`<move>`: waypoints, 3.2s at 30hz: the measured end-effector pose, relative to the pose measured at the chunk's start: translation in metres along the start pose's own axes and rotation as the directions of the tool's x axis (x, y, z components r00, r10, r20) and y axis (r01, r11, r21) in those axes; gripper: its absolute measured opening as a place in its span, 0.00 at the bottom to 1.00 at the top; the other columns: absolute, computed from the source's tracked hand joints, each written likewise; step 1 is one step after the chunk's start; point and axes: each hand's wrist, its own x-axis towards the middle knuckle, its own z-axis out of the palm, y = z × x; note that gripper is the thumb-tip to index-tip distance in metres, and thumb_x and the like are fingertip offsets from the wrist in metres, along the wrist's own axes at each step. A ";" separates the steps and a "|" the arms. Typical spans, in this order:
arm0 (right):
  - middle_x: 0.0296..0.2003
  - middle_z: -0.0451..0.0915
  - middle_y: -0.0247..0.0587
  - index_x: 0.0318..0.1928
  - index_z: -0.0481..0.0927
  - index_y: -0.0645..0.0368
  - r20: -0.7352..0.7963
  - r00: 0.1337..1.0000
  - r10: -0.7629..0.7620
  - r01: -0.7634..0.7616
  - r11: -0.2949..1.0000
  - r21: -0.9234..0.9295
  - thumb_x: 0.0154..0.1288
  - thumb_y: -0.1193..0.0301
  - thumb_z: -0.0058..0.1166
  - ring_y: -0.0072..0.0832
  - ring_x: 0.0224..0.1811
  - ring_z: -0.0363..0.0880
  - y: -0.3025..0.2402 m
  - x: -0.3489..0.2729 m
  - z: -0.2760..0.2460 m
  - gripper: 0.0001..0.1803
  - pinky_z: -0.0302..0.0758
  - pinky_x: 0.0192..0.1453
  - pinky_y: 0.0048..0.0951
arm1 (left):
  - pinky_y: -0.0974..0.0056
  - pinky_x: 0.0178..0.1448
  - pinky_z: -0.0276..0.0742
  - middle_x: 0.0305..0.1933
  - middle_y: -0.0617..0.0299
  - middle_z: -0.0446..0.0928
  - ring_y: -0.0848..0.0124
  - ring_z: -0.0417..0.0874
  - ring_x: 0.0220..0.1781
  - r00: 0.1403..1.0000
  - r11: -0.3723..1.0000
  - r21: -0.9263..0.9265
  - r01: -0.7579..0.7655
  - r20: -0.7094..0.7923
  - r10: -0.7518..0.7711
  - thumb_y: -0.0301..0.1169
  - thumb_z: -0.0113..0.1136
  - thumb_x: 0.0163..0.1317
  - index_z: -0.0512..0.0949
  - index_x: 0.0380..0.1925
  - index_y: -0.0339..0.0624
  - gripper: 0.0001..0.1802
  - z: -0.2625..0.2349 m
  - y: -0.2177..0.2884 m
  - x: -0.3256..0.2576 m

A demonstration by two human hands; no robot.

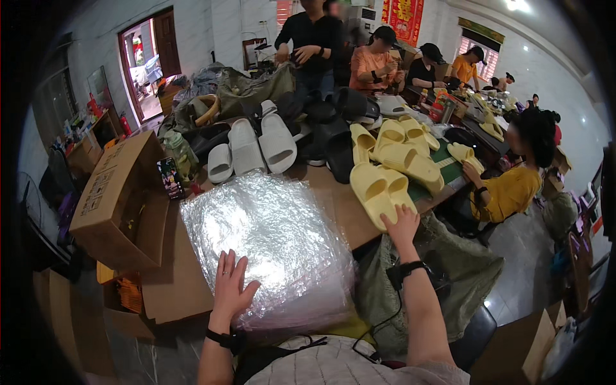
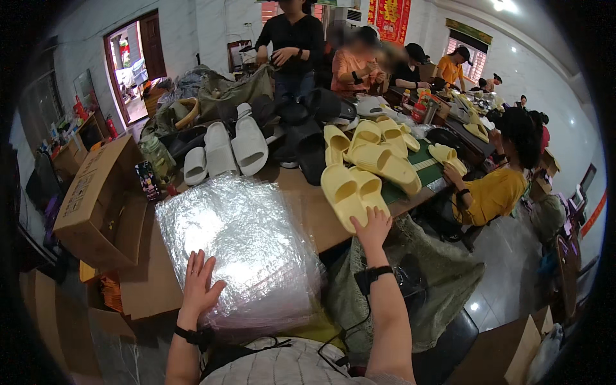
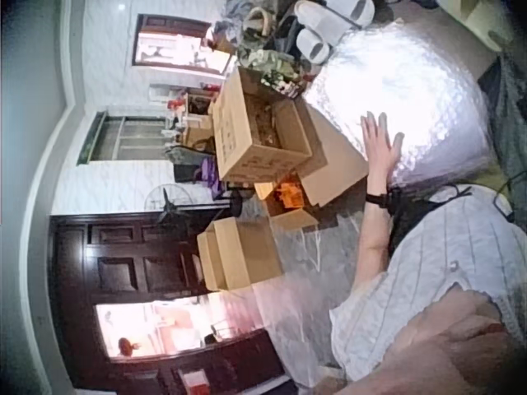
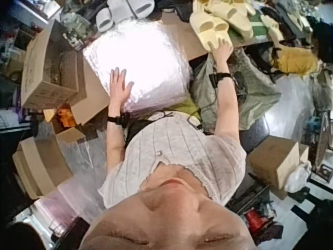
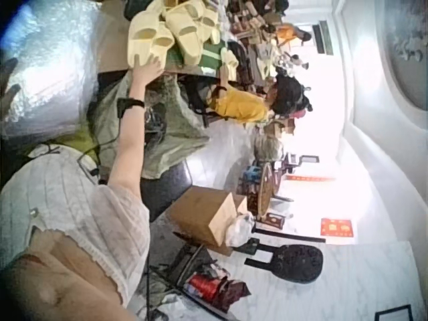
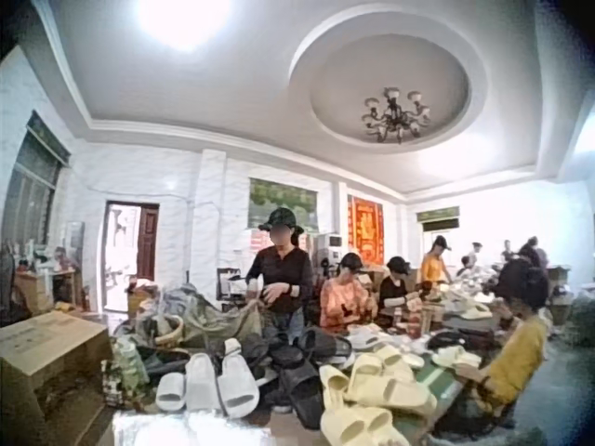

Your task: Inspecting and wrapping sandals in plastic for packing.

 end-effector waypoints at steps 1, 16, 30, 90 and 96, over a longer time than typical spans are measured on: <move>0.59 0.77 0.51 0.57 0.81 0.59 -0.028 0.998 -0.053 0.054 0.998 0.039 0.57 0.42 0.62 0.47 0.66 0.70 -0.007 -0.012 -0.001 0.37 0.54 0.75 0.59 | 0.43 0.79 0.51 0.78 0.39 0.56 0.40 0.49 0.80 1.000 1.000 -0.006 -0.008 -0.003 0.008 0.45 0.67 0.57 0.72 0.65 0.39 0.37 0.000 0.000 0.000; 0.49 0.78 0.50 0.52 0.79 0.62 -0.118 0.977 -0.178 0.212 0.871 0.444 0.56 0.62 0.69 0.50 0.54 0.75 -0.071 -0.005 -0.018 0.26 0.71 0.57 0.48 | 0.43 0.79 0.51 0.76 0.36 0.58 0.39 0.50 0.80 1.000 0.999 -0.037 -0.011 -0.022 0.011 0.51 0.65 0.60 0.73 0.65 0.41 0.37 0.004 -0.006 -0.003; 0.34 0.79 0.53 0.36 0.80 0.64 0.094 0.922 -0.375 0.315 0.869 0.381 0.52 0.62 0.65 0.54 0.43 0.78 -0.115 0.070 -0.001 0.17 0.76 0.50 0.45 | 0.44 0.79 0.51 0.75 0.35 0.59 0.39 0.50 0.80 1.000 1.000 -0.010 -0.003 -0.021 0.003 0.53 0.63 0.60 0.72 0.65 0.42 0.38 0.003 -0.006 -0.004; 0.25 0.72 0.45 0.31 0.74 0.69 0.117 0.965 -0.233 0.040 0.577 0.816 0.67 0.71 0.60 0.34 0.27 0.72 -0.193 -0.066 -0.042 0.14 0.68 0.33 0.34 | 0.53 0.64 0.69 0.51 0.61 0.78 0.56 0.76 0.57 0.961 0.960 -0.081 -0.267 -0.089 0.260 0.49 0.72 0.50 0.82 0.42 0.52 0.22 -0.012 -0.003 -0.005; 0.37 0.81 0.32 0.47 0.77 0.69 0.220 0.973 -0.074 -0.193 0.273 0.943 0.76 0.71 0.53 0.19 0.38 0.74 -0.141 -0.085 -0.045 0.10 0.71 0.44 0.23 | 0.53 0.62 0.72 0.53 0.58 0.79 0.55 0.77 0.58 0.973 0.976 -0.081 -0.203 0.098 0.210 0.48 0.68 0.54 0.82 0.44 0.48 0.22 -0.026 0.006 0.000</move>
